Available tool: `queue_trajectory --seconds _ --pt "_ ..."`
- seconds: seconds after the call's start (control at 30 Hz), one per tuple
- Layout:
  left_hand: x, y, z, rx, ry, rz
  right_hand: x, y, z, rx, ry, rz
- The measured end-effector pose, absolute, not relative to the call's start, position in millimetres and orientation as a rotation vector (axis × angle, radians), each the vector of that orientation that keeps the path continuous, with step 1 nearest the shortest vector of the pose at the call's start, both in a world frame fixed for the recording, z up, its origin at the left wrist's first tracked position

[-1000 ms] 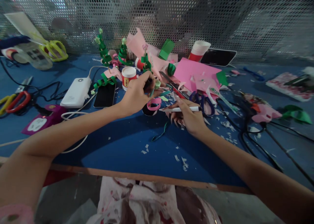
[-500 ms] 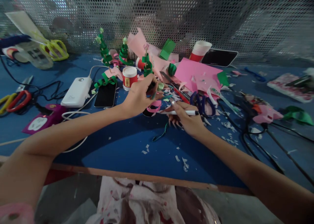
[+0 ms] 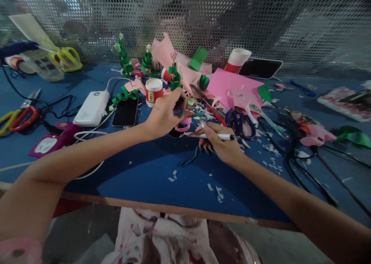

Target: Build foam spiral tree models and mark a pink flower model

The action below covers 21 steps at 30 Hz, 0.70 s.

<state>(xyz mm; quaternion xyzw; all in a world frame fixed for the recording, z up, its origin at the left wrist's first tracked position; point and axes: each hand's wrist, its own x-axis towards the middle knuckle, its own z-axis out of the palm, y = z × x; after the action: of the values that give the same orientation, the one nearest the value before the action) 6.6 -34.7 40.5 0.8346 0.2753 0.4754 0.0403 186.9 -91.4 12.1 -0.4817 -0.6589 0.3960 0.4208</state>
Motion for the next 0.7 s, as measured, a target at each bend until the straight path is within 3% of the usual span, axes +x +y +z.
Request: queue_trajectory --seconds 0.7 --pt "6.5 -34.2 38.1 2.69 0.788 1.514 186.5 -94.1 12.8 -1.184 -1.742 0.925"
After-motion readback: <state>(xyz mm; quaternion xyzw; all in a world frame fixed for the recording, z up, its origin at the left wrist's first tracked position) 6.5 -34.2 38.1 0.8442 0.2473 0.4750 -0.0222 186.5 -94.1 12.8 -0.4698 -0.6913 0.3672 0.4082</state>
